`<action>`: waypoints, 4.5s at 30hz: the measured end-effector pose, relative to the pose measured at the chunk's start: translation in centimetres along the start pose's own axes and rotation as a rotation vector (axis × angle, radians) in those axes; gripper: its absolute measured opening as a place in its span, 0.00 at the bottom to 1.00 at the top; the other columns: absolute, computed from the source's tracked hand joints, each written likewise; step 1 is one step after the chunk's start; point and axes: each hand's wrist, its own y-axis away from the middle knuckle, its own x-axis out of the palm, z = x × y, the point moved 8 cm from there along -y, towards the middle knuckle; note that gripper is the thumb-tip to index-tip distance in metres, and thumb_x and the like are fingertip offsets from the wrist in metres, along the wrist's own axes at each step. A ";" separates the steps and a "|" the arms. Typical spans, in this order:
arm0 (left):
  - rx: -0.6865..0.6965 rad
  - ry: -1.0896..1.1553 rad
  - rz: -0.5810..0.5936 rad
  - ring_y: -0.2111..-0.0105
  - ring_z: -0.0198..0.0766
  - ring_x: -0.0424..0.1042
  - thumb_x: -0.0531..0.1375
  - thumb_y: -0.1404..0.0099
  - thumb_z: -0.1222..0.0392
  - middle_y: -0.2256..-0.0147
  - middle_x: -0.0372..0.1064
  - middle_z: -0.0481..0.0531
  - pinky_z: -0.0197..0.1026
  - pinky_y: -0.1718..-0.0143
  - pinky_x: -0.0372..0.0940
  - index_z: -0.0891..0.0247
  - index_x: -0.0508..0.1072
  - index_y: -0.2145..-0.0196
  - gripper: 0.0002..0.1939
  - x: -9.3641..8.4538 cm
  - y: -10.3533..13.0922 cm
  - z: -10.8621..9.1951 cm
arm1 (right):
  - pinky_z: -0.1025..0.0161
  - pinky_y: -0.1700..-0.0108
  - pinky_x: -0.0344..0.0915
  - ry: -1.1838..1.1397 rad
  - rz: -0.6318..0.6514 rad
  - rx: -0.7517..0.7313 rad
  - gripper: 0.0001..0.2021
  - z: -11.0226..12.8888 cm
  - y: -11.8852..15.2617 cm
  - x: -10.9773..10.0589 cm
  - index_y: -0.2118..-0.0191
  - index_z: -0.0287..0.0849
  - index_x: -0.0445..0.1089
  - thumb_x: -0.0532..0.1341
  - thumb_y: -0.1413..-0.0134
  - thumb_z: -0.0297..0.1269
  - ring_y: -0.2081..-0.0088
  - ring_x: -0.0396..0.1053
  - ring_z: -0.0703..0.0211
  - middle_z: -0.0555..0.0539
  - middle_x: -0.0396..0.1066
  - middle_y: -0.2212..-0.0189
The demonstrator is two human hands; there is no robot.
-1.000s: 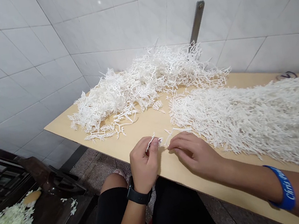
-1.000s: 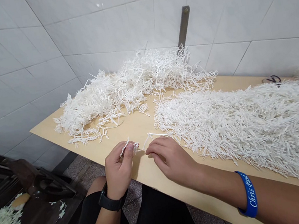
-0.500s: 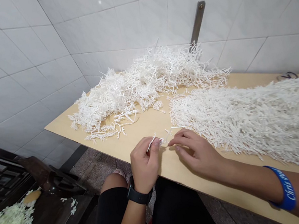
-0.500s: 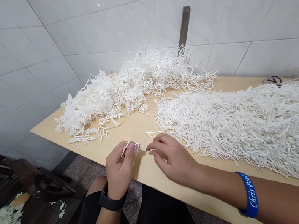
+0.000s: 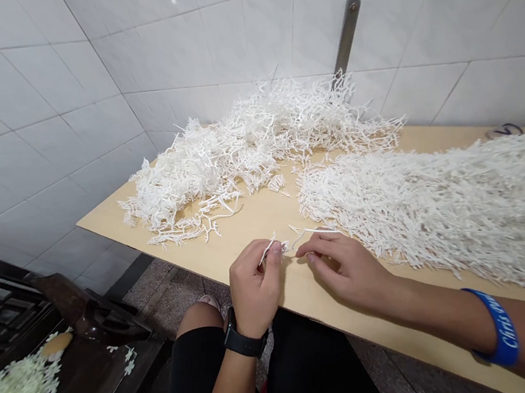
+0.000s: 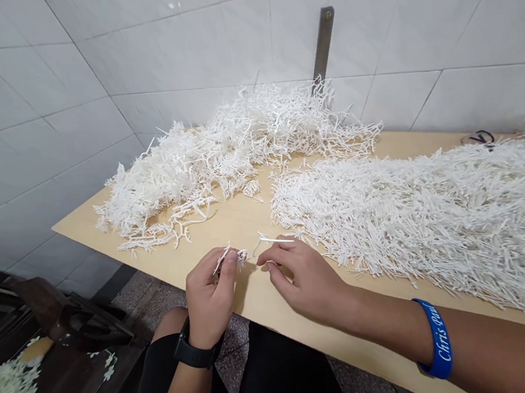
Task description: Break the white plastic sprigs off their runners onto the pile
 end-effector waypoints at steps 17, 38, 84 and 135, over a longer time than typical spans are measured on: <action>0.032 -0.039 0.001 0.71 0.35 0.66 0.54 0.29 0.58 0.72 0.68 0.49 0.37 0.67 0.59 0.63 0.71 0.71 0.14 0.2 0.1 -0.2 | 0.60 0.63 0.63 -0.052 0.085 -0.025 0.11 0.2 -0.1 0.6 0.63 0.43 0.72 0.53 0.39 0.26 0.67 0.69 0.58 0.49 0.73 0.70; 0.116 -0.130 0.002 0.69 0.36 0.69 0.54 0.29 0.61 0.71 0.71 0.50 0.37 0.66 0.60 0.62 0.72 0.70 0.12 0.5 0.3 -1.1 | 0.59 0.60 0.63 0.053 0.191 -0.087 0.10 0.5 0.1 1.5 0.62 0.43 0.72 0.54 0.39 0.26 0.65 0.69 0.57 0.48 0.73 0.69; 0.036 -0.036 -0.023 0.70 0.34 0.66 0.54 0.28 0.59 0.72 0.67 0.48 0.36 0.66 0.58 0.64 0.70 0.72 0.14 0.1 0.2 -0.3 | 0.59 0.58 0.62 -0.052 0.152 0.006 0.11 -0.1 -0.1 1.1 0.62 0.43 0.72 0.54 0.40 0.25 0.64 0.70 0.58 0.50 0.74 0.68; -0.080 0.013 -0.135 0.59 0.42 0.76 0.51 0.27 0.55 0.64 0.77 0.55 0.43 0.54 0.67 0.63 0.77 0.60 0.16 -0.8 0.3 1.2 | 0.41 0.36 0.59 0.183 0.218 -0.057 0.21 -0.5 0.5 2.5 0.40 0.42 0.65 0.54 0.38 0.33 0.36 0.58 0.47 0.41 0.63 0.38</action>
